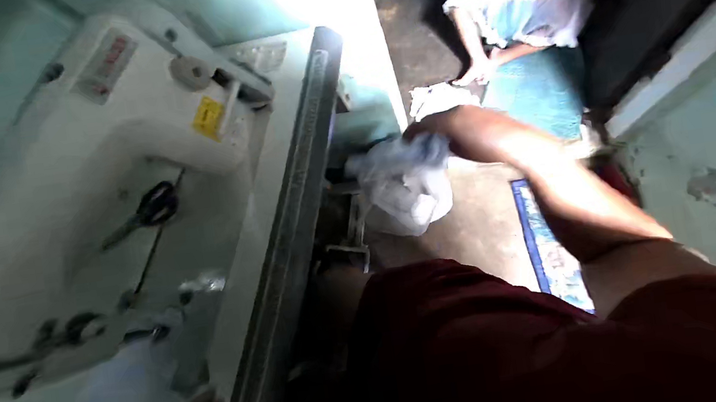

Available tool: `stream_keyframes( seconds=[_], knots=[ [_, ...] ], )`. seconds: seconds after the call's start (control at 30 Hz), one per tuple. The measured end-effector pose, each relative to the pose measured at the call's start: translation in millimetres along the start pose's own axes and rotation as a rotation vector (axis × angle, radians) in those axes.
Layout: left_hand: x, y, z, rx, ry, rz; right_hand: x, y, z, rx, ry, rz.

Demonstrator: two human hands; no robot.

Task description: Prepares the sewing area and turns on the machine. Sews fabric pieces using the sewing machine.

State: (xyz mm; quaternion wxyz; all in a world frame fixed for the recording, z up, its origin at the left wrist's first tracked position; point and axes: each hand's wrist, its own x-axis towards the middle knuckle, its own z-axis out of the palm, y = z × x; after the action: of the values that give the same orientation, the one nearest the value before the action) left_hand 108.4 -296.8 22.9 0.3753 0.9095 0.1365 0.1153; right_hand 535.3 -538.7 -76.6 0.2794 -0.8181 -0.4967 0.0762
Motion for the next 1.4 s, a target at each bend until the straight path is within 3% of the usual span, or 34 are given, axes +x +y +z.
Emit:
stream_keyframes(
  seconds=[0.1,0.2,0.33,0.47,0.57,0.67,0.97,1.17,1.3,1.4],
  knots=[
    [-22,-6,-16,0.257,0.087,-0.157,38,42,-9,-0.256,0.118,0.211],
    [-39,-24,-28,0.528,0.184,-0.367,72,23,3,-0.183,0.117,0.047],
    [-44,-68,-56,0.590,0.242,-0.526,100,-100,58,0.066,0.054,-0.513],
    [-24,-136,-72,0.671,0.310,-0.396,122,-233,154,0.112,-0.148,-0.882],
    [-12,-175,-75,0.585,0.269,-0.272,129,-300,216,0.089,-0.282,-0.970],
    [-12,-187,-72,0.546,0.210,-0.285,127,-331,240,0.041,-0.383,-0.937],
    [-7,-151,-57,0.777,0.137,-0.492,132,-325,238,-0.015,-0.357,-0.980],
    [1,-106,-45,0.766,0.001,-0.625,127,-313,216,-0.021,-0.440,-0.936],
    [-4,-113,-45,0.778,0.027,-0.570,115,-274,194,0.097,-0.313,-0.977],
    [-26,-127,-52,0.739,0.215,-0.456,108,-220,178,0.318,0.054,-0.907]
  ],
)
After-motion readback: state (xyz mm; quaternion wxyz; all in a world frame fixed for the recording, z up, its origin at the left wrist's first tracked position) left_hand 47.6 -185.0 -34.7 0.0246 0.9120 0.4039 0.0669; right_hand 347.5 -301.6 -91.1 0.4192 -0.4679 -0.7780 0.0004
